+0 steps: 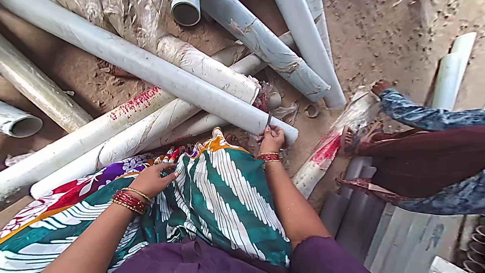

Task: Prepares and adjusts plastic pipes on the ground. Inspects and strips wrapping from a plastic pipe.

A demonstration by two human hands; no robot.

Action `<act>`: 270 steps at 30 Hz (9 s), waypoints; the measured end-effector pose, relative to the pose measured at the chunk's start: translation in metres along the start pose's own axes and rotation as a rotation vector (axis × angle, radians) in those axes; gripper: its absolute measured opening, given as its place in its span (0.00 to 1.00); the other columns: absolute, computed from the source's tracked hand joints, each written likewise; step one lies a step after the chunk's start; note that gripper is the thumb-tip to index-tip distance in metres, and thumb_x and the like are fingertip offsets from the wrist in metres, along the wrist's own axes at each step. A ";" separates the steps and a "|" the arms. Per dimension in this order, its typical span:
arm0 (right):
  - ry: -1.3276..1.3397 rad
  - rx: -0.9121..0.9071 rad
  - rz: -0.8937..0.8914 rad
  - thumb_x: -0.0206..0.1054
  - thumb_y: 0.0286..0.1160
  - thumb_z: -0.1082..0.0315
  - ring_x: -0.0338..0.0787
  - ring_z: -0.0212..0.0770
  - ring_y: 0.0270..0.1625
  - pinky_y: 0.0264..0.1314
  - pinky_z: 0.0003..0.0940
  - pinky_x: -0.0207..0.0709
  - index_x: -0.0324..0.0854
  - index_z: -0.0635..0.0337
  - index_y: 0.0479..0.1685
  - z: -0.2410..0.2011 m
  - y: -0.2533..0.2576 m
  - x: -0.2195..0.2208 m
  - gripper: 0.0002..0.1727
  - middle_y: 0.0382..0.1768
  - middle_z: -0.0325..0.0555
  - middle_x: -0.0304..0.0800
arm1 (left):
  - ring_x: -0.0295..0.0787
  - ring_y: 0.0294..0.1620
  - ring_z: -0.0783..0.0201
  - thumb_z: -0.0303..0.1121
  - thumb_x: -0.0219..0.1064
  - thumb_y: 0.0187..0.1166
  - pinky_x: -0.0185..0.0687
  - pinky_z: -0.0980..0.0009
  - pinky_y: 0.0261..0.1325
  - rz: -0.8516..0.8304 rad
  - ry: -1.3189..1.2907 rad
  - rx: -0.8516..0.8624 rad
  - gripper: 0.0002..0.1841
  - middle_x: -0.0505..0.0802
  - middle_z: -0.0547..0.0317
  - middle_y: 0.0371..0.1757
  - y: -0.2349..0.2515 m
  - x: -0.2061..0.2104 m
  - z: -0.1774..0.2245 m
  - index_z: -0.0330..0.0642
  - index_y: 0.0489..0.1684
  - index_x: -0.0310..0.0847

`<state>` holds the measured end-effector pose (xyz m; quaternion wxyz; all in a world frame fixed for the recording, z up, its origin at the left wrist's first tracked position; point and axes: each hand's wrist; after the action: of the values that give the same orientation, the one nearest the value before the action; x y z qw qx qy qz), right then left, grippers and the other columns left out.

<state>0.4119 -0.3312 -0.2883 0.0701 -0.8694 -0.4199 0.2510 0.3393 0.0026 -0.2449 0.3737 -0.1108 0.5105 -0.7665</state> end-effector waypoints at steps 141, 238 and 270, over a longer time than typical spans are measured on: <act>-1.030 -0.399 -0.491 0.66 0.81 0.71 0.91 0.58 0.53 0.62 0.59 0.77 0.89 0.68 0.58 -0.067 0.055 -0.066 0.14 0.50 0.66 0.93 | 0.84 0.71 0.38 0.40 0.64 0.89 0.67 0.36 0.77 0.044 -0.017 0.116 0.21 0.91 0.38 0.64 0.018 -0.006 0.016 0.35 0.72 0.82; -0.817 -0.094 -1.003 0.58 0.78 0.82 0.77 0.49 0.82 0.84 0.45 0.64 0.68 0.65 0.86 -0.009 0.026 0.021 0.32 0.81 0.61 0.76 | 0.87 0.65 0.40 0.42 0.65 0.88 0.73 0.36 0.72 0.043 -0.032 0.091 0.22 0.92 0.39 0.62 0.016 -0.001 0.006 0.38 0.74 0.81; -1.006 -0.823 -0.669 0.64 0.84 0.70 0.92 0.62 0.62 0.71 0.59 0.78 0.90 0.69 0.57 -0.054 0.058 0.014 0.14 0.56 0.66 0.93 | 0.86 0.67 0.41 0.42 0.65 0.88 0.71 0.37 0.74 0.050 -0.016 0.096 0.23 0.92 0.40 0.63 0.014 -0.004 0.007 0.37 0.74 0.81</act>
<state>0.4867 -0.3525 -0.2662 -0.3906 -0.4300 -0.7049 0.4070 0.3524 -0.0025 -0.2532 0.4015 -0.0861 0.4727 -0.7797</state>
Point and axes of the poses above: each hand's wrist, its own y-axis towards the middle knuckle, its own x-axis out of the palm, z = x × y
